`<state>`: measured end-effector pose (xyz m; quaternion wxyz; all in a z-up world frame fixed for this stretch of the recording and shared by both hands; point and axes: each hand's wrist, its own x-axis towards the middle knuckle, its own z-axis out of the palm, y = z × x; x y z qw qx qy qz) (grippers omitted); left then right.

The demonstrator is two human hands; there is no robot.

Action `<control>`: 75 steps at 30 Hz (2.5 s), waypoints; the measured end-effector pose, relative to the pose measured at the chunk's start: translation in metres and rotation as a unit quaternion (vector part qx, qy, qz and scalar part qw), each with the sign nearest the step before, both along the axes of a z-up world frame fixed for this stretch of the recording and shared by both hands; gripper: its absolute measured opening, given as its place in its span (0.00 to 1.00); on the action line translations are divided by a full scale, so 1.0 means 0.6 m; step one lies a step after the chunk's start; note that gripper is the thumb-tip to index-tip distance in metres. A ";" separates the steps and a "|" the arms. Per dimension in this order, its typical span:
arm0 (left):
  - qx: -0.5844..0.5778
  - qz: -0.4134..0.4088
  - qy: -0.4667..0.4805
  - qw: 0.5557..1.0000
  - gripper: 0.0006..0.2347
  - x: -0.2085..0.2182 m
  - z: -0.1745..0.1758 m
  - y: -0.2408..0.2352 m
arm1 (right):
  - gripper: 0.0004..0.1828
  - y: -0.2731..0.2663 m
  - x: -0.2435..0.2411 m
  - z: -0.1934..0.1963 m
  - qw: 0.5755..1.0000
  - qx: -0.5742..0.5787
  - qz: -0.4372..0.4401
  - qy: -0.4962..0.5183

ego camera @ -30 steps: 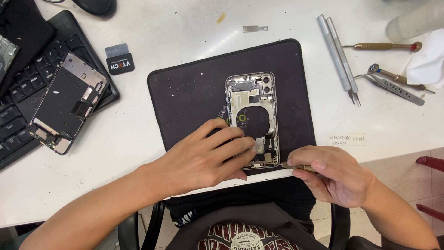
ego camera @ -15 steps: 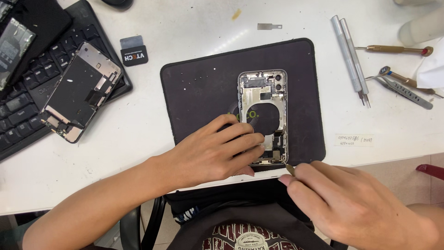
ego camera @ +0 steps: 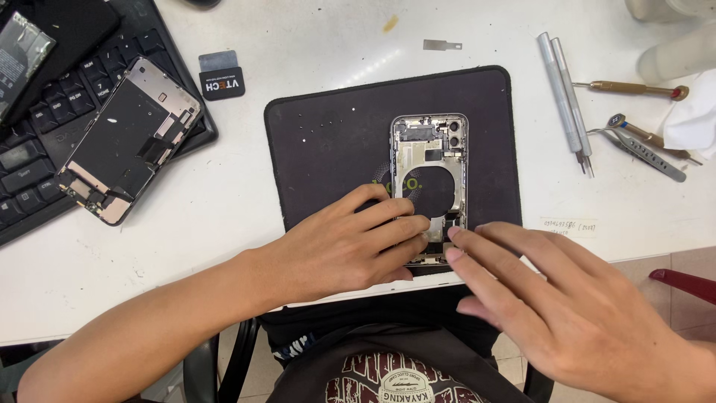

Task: The person disassembles a smartphone by removing the back cover and using a screwdriver and tweezers to detach internal components. Screws and small parts are placed on the work surface as the device is taken apart.

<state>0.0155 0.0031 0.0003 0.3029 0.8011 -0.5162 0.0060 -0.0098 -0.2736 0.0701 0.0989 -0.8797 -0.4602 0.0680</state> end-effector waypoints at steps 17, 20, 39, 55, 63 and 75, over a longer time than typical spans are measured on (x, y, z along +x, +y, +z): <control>0.005 -0.006 0.002 1.000 0.17 0.000 0.000 -0.002 | 0.30 -0.083 0.015 -0.017 0.937 0.269 -0.114 0.194; -0.021 -0.005 0.015 1.000 0.16 -0.003 0.000 -0.001 | 0.28 -0.098 0.014 -0.028 0.934 0.256 -0.175 0.181; -0.069 -0.007 -0.062 0.996 0.07 -0.005 0.021 0.005 | 0.29 0.008 0.097 -0.013 0.991 0.067 -0.111 0.042; -0.058 -0.020 -0.126 0.990 0.07 -0.013 0.011 0.025 | 0.21 0.177 0.185 -0.016 0.999 -0.012 -0.031 0.014; -0.056 -0.015 -0.127 0.990 0.07 -0.012 0.013 0.024 | 0.21 0.164 0.184 -0.013 0.999 -0.002 -0.031 0.012; -0.053 0.016 -0.066 0.996 0.09 -0.008 0.014 0.021 | 0.19 0.039 0.067 -0.029 0.959 0.193 -0.073 0.196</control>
